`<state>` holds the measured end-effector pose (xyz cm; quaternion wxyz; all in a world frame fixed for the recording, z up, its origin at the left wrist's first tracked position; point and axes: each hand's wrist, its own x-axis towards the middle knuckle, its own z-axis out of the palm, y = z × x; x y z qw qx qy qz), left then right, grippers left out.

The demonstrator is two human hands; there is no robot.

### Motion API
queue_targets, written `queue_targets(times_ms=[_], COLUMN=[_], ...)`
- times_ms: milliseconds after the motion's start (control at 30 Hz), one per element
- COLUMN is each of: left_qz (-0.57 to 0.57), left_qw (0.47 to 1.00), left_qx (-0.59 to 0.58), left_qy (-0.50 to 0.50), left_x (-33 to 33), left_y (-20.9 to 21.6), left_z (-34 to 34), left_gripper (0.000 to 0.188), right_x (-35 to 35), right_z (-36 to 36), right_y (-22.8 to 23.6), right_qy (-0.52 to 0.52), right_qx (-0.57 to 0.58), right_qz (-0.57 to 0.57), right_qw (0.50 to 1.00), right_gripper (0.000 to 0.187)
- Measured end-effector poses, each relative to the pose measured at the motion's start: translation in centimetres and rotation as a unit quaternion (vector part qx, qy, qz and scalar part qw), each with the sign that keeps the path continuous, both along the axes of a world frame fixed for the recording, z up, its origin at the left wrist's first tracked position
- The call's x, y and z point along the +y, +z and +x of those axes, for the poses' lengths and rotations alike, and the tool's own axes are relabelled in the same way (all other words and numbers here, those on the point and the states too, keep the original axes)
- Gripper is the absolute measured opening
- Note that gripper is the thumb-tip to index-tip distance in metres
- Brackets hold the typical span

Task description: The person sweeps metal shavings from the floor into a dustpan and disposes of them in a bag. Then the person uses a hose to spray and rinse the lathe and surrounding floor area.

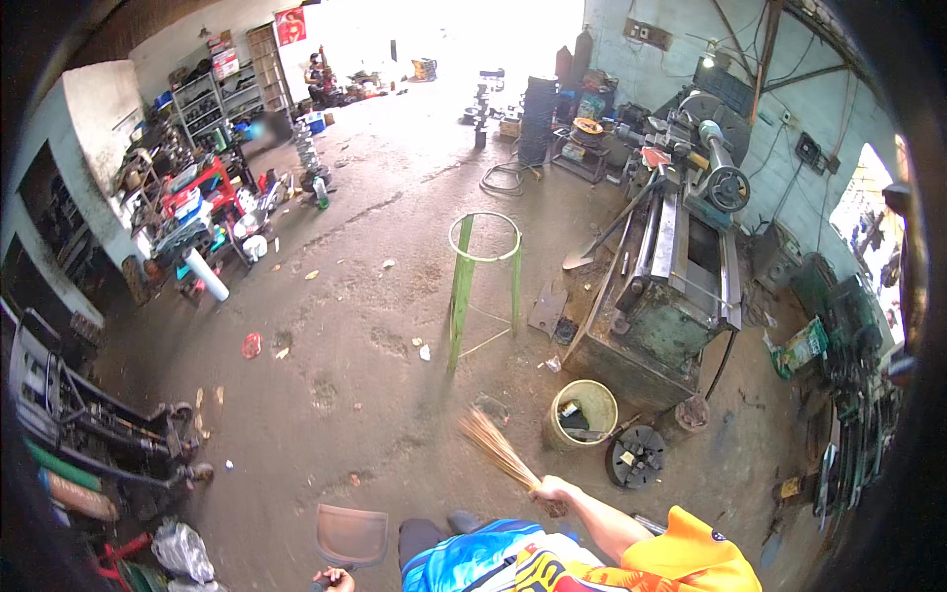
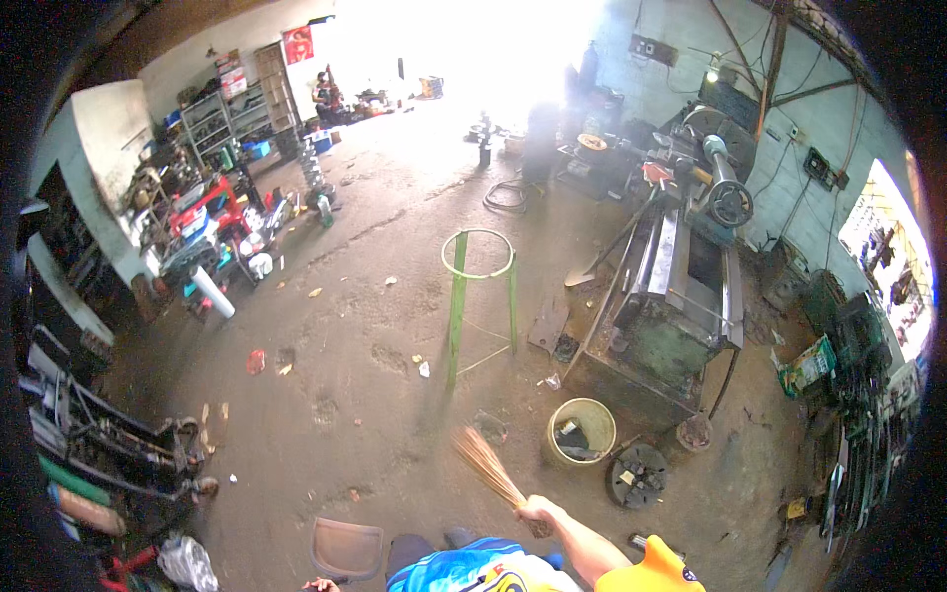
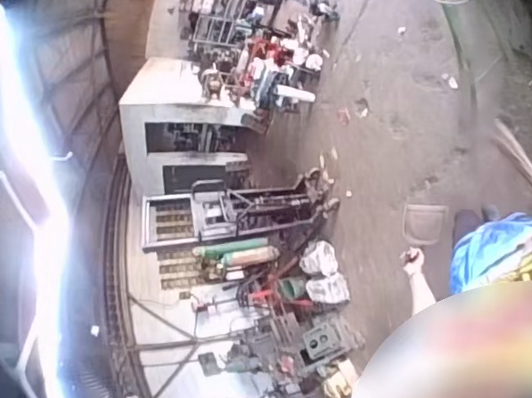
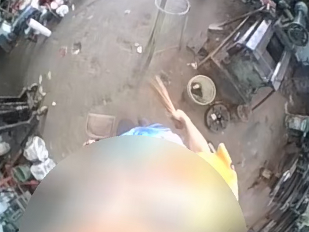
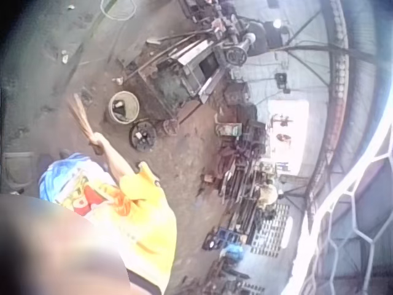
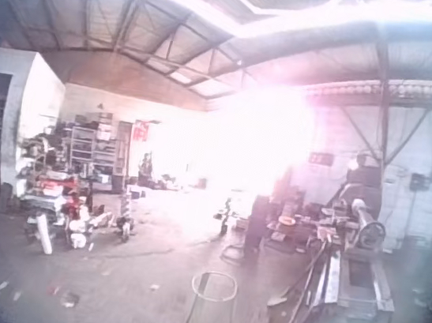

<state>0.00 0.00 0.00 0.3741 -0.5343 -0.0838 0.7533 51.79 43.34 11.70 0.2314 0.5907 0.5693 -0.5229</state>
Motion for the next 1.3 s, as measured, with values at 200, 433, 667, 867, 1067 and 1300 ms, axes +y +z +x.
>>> queue_targets(times_ms=[200, 433, 667, 867, 1067, 1300], left_qz=[0.179, 0.226, -0.055, -0.185, -0.183, -0.125], left_qw=[0.965, 0.927, 0.971, 0.889, 0.755, 0.556], left_qx=[-0.189, -0.294, -0.002, 0.247, 0.355, 0.437], left_qy=[0.043, -0.065, -0.234, -0.340, -0.520, -0.696], left_x=[13.1, 30.8, 51.6, 71.2, 92.5, 114.7], left_y=[-2.8, -3.3, 1.7, 5.0, 9.5, 13.5], left_z=[-12.4, -27.7, -36.7, -40.4, -45.9, -46.0], left_gripper=[0.021, 0.027, 0.025, 0.028, 0.016, 0.006], right_x=[8.3, 12.9, 13.3, 23.1, 43.1, 69.4], right_z=[-11.4, -19.6, -21.4, -26.1, -34.6, -41.8], right_y=[-0.6, -2.9, -8.0, -12.4, -12.0, -5.2], right_qy=[-0.073, -0.120, -0.377, -0.398, -0.388, -0.214], right_qx=[0.121, 0.009, -0.056, -0.096, -0.010, 0.056], right_qz=[0.125, 0.068, -0.181, -0.307, -0.356, -0.041], right_qw=[0.982, 0.990, 0.907, 0.859, 0.850, 0.974], right_gripper=[0.072, 0.044, 0.032, 0.027, 0.024, 0.052])
